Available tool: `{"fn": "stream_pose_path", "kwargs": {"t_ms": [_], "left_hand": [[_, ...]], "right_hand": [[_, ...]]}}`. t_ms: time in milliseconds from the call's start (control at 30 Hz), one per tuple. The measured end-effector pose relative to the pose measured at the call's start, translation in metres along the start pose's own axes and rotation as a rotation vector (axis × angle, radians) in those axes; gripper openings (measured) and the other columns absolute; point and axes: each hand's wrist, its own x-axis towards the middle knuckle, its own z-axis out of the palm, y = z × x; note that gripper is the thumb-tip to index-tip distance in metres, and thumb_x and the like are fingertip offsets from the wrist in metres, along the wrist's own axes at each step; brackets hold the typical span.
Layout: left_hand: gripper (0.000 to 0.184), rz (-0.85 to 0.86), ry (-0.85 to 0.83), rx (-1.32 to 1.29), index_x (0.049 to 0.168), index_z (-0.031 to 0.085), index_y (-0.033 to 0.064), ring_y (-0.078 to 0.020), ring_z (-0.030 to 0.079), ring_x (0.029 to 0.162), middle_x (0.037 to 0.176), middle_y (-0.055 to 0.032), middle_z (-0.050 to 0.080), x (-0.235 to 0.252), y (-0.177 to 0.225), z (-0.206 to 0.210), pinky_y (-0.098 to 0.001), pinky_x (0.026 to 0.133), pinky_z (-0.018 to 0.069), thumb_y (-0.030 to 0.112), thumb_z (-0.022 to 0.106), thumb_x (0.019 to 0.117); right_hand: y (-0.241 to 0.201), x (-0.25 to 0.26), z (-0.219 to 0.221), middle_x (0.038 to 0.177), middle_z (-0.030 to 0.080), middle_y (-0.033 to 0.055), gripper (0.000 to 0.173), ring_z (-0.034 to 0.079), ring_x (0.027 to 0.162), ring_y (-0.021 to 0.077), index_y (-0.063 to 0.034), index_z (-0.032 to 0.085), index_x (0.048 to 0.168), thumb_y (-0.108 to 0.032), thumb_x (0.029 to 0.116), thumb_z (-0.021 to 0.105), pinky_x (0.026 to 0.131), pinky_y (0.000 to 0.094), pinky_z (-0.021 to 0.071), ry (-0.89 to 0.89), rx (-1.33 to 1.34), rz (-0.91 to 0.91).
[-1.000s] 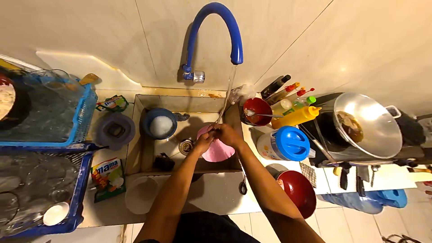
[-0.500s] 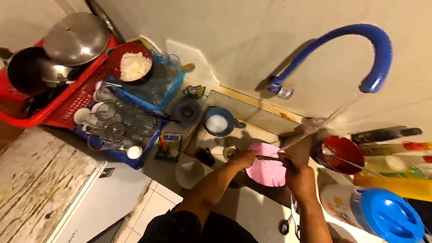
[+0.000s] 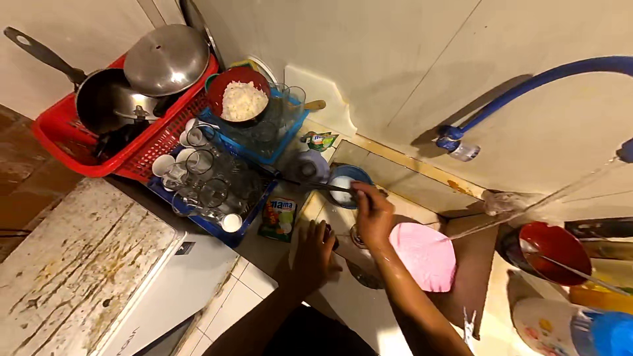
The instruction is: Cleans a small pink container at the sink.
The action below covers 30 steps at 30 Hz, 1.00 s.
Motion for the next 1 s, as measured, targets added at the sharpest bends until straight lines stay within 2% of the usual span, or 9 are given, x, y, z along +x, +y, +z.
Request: {"fn": "stream_pose_path", "kwargs": {"t_ms": [200,333,467,533,633,700,900,933,1000], "left_hand": [[0.067,-0.254,0.105,-0.011,0.145,0.053,-0.0017,-0.0470,0.047,0.138,0.152,-0.0296,0.046,-0.035,-0.023,-0.008,-0.0611,0.110,0.0395,0.034,0.074,0.0915],[0.071,-0.390,0.070,-0.041,0.147,0.048,-0.0061,-0.0435,0.053,0.133,0.147,-0.0306,0.049,-0.039,-0.045,-0.009,-0.0550,0.108,0.0462,0.038,0.068,0.0961],[0.065,-0.517,-0.181,-0.160,0.145,0.049,-0.0040,-0.0381,0.064,0.118,0.132,-0.0249,0.063,-0.027,-0.055,-0.015,-0.0543,0.102,0.0507,0.042,0.062,0.1008],[0.058,-0.528,-0.253,-0.207,0.143,0.051,-0.0043,-0.0398,0.062,0.122,0.130,-0.0267,0.063,-0.022,-0.059,-0.014,-0.0552,0.106,0.0475,0.037,0.060,0.1029],[0.047,-0.510,-0.260,-0.254,0.146,0.049,-0.0053,-0.0429,0.057,0.129,0.136,-0.0304,0.059,-0.019,-0.064,-0.003,-0.0562,0.111,0.0423,0.018,0.053,0.1052],[0.043,-0.489,-0.263,-0.277,0.145,0.050,-0.0058,-0.0421,0.058,0.127,0.134,-0.0309,0.060,-0.015,-0.060,0.000,-0.0554,0.111,0.0430,0.011,0.049,0.1053],[0.038,-0.344,-0.416,-0.366,0.140,0.052,-0.0046,-0.0340,0.064,0.116,0.128,-0.0277,0.062,0.042,-0.013,0.019,-0.0497,0.102,0.0505,0.010,0.048,0.1052],[0.038,-0.361,-0.449,-0.420,0.141,0.050,-0.0040,-0.0309,0.067,0.111,0.128,-0.0265,0.062,0.057,-0.001,0.028,-0.0469,0.097,0.0541,0.010,0.047,0.1058],[0.035,-0.426,-0.498,-0.572,0.140,0.047,-0.0027,-0.0224,0.071,0.079,0.110,-0.0215,0.066,0.088,0.024,0.053,-0.0379,0.071,0.0620,0.011,0.045,0.1082]], "right_hand": [[-0.020,0.049,0.142,0.117,0.070,0.0225,0.028,0.070,0.103,0.0355,0.0026,0.065,0.128,-0.001,0.1024,0.052,0.092,0.0524,0.0569,-0.224,0.028,-0.025],[-0.017,0.059,0.163,0.146,0.055,0.0219,0.055,0.060,0.129,0.0341,-0.0001,0.050,0.148,-0.021,0.0998,0.067,0.109,0.0509,0.0484,-0.451,0.048,0.024],[0.016,0.019,0.079,0.145,0.059,0.0133,0.044,0.061,0.128,0.0228,-0.0044,0.053,0.146,-0.017,0.1042,0.059,0.109,0.0424,0.0505,-0.297,0.105,0.120],[0.057,-0.009,0.015,0.139,0.063,0.0110,0.038,0.065,0.122,0.0192,-0.0052,0.052,0.144,-0.016,0.1077,0.052,0.102,0.0393,0.0548,-0.207,0.191,0.409],[0.117,-0.044,-0.072,0.133,0.063,0.0167,0.037,0.065,0.117,0.0236,0.0002,0.049,0.141,-0.019,0.1100,0.046,0.097,0.0419,0.0552,0.169,0.356,0.951],[0.143,-0.067,-0.119,0.138,0.060,0.0188,0.040,0.065,0.119,0.0255,0.0013,0.044,0.145,-0.019,0.1110,0.042,0.098,0.0419,0.0544,0.300,0.355,1.096],[0.150,-0.068,-0.174,0.119,0.069,0.0170,0.031,0.069,0.104,0.0223,0.0043,0.057,0.131,-0.012,0.1085,0.042,0.091,0.0406,0.0573,-0.124,0.246,1.030],[0.144,-0.062,-0.178,0.118,0.069,0.0164,0.031,0.069,0.102,0.0214,0.0037,0.058,0.130,-0.012,0.1087,0.041,0.089,0.0400,0.0575,-0.187,0.239,1.011],[0.130,-0.052,-0.185,0.115,0.070,0.0146,0.031,0.070,0.100,0.0193,0.0023,0.060,0.129,-0.011,0.1096,0.040,0.088,0.0387,0.0587,-0.261,0.255,0.979]]}}
